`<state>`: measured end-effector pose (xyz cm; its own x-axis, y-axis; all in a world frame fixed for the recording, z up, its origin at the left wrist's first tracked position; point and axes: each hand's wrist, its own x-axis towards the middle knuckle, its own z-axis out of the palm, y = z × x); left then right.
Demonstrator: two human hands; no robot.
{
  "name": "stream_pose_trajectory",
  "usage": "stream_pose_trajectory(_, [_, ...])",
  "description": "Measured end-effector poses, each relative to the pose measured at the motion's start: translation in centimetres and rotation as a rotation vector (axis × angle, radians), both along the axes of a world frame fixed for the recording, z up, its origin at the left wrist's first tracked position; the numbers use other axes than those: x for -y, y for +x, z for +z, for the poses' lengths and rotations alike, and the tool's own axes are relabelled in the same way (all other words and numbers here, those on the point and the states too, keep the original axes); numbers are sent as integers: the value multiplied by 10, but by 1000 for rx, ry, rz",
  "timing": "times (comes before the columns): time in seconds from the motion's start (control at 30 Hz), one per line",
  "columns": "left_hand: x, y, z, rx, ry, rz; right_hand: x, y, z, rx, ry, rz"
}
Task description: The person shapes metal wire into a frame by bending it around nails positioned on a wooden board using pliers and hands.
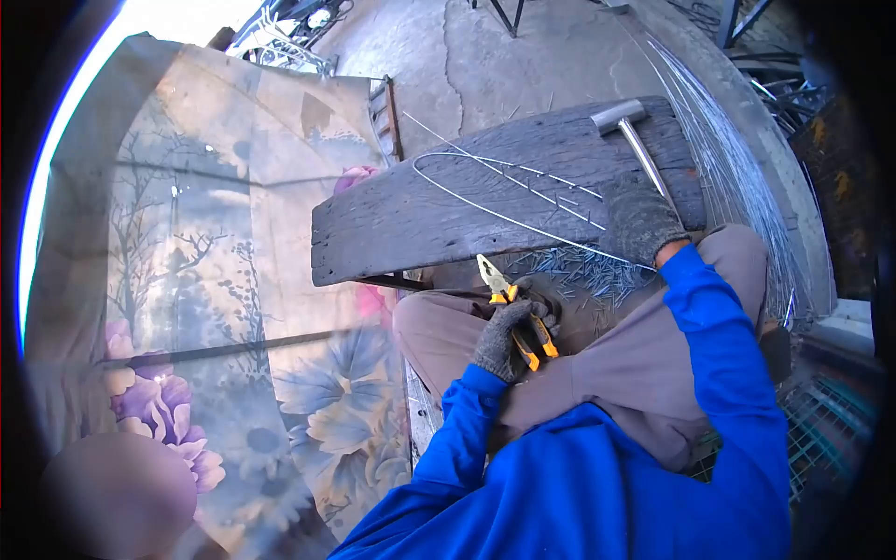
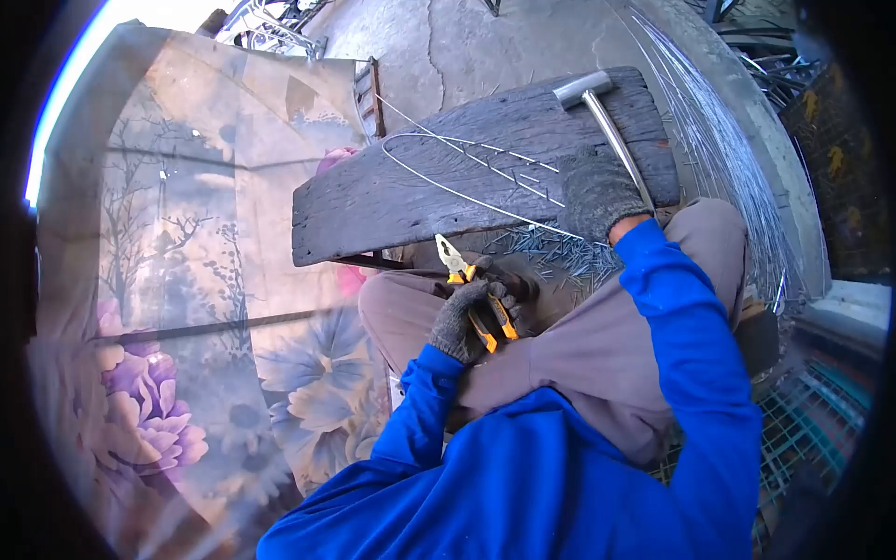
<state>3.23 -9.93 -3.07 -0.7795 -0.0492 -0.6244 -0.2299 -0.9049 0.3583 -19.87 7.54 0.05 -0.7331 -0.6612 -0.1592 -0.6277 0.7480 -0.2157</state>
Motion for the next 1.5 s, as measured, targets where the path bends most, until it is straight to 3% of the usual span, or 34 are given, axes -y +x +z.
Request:
stream_pose_trajectory(0.1, [-2, -3, 11, -42, -33, -79, -3, -14, -11, -63, -76, 55])
stream_pose_trajectory(0.17, [-4, -3, 10, -30, -82, -94, -4, -20, -10, -260, -176, 39])
stream_pose_trajectory(0.27, [-3, 0, 3, -11, -134, -158, -2, -37, 23, -296, -106, 68])
stream_pose_trajectory(0.43, [-2, -4, 4, -71, -159, -222, -11, -48, 17, -436, -44, 142])
stream_pose_trajectory(0.47, [-2, -6, 10, -62, -163, -215, -11, -45, 28, -429, -51, 148])
stream_pose_trajectory(0.53, [5, -16, 27, 14, -220, -288, -11, -41, 57, -105, -68, 147])
stream_pose_trajectory(0.57, [10, -21, 33, 16, -224, -291, -13, -43, 51, -104, -72, 144])
stream_pose_trajectory(0.63, [20, -27, 46, 29, -367, -394, -19, -48, 31, -493, -490, 336])
stream_pose_trajectory(0.83, [35, -29, 59, 46, -453, -399, -24, -36, 22, -155, -359, 284])
stream_pose_trajectory(1.0, [53, -13, 47, 130, -625, -430, -26, -40, 16, -210, -286, 304])
stream_pose_trajectory(1.23, [46, -7, 69, 25, -280, -293, -25, -39, 14, -240, -327, 339])
stream_pose_trajectory(1.3, [34, -13, 79, -121, -107, -259, -24, -34, 23, -216, -324, 320])
stream_pose_trajectory(1.5, [44, -9, 70, -151, -93, -290, -23, -32, 31, -147, -325, 319])
